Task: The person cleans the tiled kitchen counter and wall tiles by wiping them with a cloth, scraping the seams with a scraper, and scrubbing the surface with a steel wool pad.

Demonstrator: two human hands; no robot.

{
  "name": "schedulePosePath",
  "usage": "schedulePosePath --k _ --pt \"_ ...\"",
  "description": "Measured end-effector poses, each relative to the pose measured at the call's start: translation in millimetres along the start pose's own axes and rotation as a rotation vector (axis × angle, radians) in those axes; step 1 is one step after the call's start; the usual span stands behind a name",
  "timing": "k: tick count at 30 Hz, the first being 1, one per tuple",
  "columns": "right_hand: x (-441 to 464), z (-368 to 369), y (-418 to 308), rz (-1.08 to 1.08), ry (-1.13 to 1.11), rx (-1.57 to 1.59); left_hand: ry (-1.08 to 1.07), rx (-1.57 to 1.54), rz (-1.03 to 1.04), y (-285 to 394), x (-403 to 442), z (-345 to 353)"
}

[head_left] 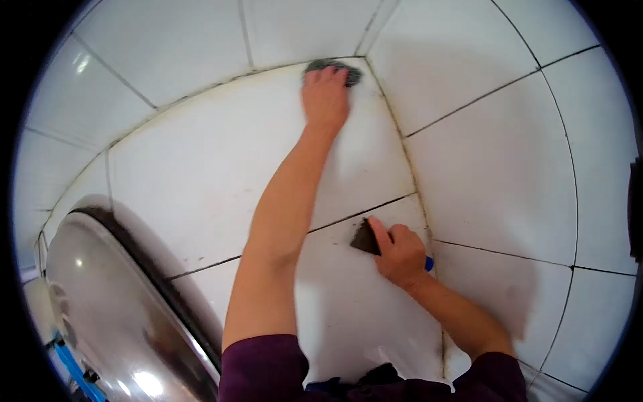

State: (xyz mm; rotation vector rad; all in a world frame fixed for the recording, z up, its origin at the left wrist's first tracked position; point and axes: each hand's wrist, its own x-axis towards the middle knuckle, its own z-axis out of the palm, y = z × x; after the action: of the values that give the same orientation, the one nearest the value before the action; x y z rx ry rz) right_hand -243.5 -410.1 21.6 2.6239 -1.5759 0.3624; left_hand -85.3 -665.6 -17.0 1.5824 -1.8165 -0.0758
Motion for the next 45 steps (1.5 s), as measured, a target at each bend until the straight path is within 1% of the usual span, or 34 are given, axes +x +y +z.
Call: schedulePosePath --k 1,3,5,6,7,9,11,13,15,16,17,19,21,22,23,25,26,27,29,31,33,35,37,39,41,42,44,45 --pt "0 1 3 -0.017 0.029 0.004 -0.019 -0.011 0.057 20 9 16" --pt "3 -4 5 0.005 -0.014 0.02 -0.163 0.045 -0.025 46 31 27" --pt "1 -2 5 -0.002 0.017 0.056 -0.114 0.001 0.035 42 30 31" --pt "-1 -1 5 0.004 0.016 0.039 -0.11 -0.059 0.121 38 21 29" --pt "0 0 6 0.019 0.025 0.038 -0.115 -0.06 0.137 42 13 25" --pt "-1 -1 5 -0.029 0.075 -0.017 -0.189 -0.197 0.263 45 -18 15" --pt "0 -2 2 -0.022 0.079 0.002 -0.263 -0.294 0.382 50 -49 1" --pt "0 -4 3 -0.034 0.071 0.019 -0.429 -0.377 0.429 62 -71 -19" --pt "1 -5 3 -0.063 0.078 0.062 -0.604 -0.528 0.477 66 -82 -29" --pt "0 -6 5 -0.069 0.081 0.059 -0.852 -0.582 0.477 75 -88 -34" --pt "1 -6 6 -0.079 0.06 0.017 -0.891 -0.653 0.561 81 -94 -42" --pt "-4 -6 1 -0.078 0.02 -0.018 -0.882 -0.718 0.507 76 -82 -45" --pt "-3 -8 4 -0.075 0.014 0.056 -0.576 -0.67 0.351 57 -47 -46" --pt "-4 -1 7 -0.089 0.055 0.052 -0.482 -0.596 0.323 43 -31 -40" --pt "-7 -2 6 -0.074 0.049 0.055 -0.385 -0.512 0.293 34 -22 -37" --pt "-4 -4 6 -0.071 0.032 0.028 -0.384 -0.358 0.397 38 -45 -13" --pt "-3 -3 7 -0.058 0.038 0.029 -0.446 -0.381 0.48 55 -62 -2" --pt "-3 -2 9 -0.072 0.055 0.042 -0.43 -0.37 0.331 78 -76 -24" --pt "-5 -3 10 -0.094 0.07 0.057 -0.804 -0.512 0.358 73 -71 -40" --pt "-6 -4 8 -0.085 0.018 -0.011 -0.995 -0.531 0.45 74 -86 -60" --pt "-6 0 7 -0.069 0.013 0.017 -1.013 -0.503 0.5 73 -89 -74" --pt "-6 0 10 -0.076 0.002 0.038 -0.947 -0.658 0.352 57 -74 -89" --pt "-5 -1 10 -0.103 0.063 0.062 -0.713 -0.822 0.024 35 -52 -95" --pt "-7 1 11 -0.1 0.049 0.044 -0.376 -0.508 -0.056 5 -17 -90" --pt "-6 4 14 -0.098 0.029 0.021 -0.164 -0.115 -0.059 -28 10 -67" --pt "-5 4 14 -0.099 0.024 0.013 -0.157 -0.115 -0.059 -32 15 -50" --pt "-4 -2 11 -0.102 0.023 0.011 -0.001 0.189 -0.03 -35 13 -18" --pt "-4 -1 12 -0.107 0.021 0.013 0.0 0.191 0.025 -24 15 -13"
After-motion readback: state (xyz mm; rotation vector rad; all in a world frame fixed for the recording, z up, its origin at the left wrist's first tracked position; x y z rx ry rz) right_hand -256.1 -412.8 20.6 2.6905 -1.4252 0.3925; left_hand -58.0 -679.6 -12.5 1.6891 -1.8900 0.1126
